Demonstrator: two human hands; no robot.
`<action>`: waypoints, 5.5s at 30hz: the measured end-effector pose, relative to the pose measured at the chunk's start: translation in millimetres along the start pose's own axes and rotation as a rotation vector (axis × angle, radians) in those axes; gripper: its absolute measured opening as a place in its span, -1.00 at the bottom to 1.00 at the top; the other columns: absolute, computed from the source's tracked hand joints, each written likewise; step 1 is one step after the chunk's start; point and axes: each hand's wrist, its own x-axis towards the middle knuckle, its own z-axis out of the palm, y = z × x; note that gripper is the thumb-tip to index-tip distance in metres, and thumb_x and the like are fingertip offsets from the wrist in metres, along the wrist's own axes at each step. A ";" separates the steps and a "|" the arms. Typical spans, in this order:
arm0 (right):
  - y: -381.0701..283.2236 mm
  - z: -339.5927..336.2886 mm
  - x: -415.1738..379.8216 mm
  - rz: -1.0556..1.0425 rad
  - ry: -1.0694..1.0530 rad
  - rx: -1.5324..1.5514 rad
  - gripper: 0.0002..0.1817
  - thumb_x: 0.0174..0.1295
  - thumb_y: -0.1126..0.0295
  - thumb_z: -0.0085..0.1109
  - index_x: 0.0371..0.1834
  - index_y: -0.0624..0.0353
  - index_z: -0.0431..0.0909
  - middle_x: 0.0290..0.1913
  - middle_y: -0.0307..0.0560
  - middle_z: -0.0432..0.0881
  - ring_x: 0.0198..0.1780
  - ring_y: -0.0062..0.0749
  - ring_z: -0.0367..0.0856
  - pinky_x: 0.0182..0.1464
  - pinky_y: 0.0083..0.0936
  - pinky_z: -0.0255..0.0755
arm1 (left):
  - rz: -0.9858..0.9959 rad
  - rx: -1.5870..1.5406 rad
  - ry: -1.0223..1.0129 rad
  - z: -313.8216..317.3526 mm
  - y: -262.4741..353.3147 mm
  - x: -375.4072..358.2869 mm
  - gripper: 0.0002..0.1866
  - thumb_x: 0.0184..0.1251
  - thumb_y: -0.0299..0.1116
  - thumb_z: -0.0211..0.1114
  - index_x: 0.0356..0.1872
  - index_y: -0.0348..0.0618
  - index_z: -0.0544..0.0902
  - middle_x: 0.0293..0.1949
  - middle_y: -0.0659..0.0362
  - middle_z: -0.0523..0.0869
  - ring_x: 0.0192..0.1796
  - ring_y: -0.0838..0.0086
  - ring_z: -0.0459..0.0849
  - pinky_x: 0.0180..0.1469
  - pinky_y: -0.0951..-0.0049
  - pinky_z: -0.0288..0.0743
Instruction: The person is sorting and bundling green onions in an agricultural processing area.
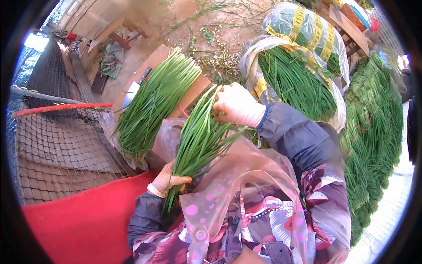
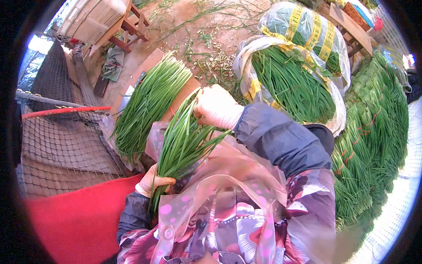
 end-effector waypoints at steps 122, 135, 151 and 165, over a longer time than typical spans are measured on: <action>13.0 87.7 -81.2 0.236 0.048 2.091 0.20 -0.08 -0.50 0.08 0.54 -0.01 -0.10 0.47 0.14 0.12 0.42 0.13 0.18 0.42 0.02 0.06 | 0.154 0.147 -0.134 22.9 7.1 6.4 -0.27 0.11 -0.52 0.39 0.34 -0.20 0.28 -0.05 0.05 0.66 -0.23 0.44 0.69 -0.33 0.56 0.56; 1.4 29.1 -20.4 0.330 0.609 2.345 -0.14 0.06 0.18 0.43 0.42 0.05 0.19 -0.19 -0.20 0.68 -0.14 -0.41 0.66 0.05 -0.10 0.58 | 0.484 0.581 -0.401 31.9 -16.3 38.5 -0.09 0.24 -0.50 0.21 0.51 -0.22 -0.17 0.40 -0.07 0.27 0.40 0.26 0.32 0.39 0.44 0.12; 46.3 -168.2 -16.1 0.419 0.510 1.270 -0.62 0.26 0.30 0.24 0.09 0.23 0.50 -0.34 -0.11 0.70 -0.33 -0.51 0.65 -0.08 -0.57 0.52 | 1.090 0.568 0.422 -2.7 121.1 0.6 -0.50 0.25 -0.55 0.18 0.26 -0.21 0.46 0.21 0.14 0.55 0.30 0.42 0.43 0.35 0.33 0.19; -60.0 -230.7 112.0 -0.056 0.620 1.365 -0.78 0.27 0.29 0.24 -0.15 0.18 0.54 -0.34 -0.22 0.59 -0.31 -0.46 0.62 -0.22 -0.43 0.57 | 1.691 0.637 0.626 130.1 183.0 59.1 0.31 -0.41 -0.14 0.65 0.48 -0.16 0.02 0.43 -0.29 0.04 0.42 -0.39 0.00 0.40 -0.26 -0.10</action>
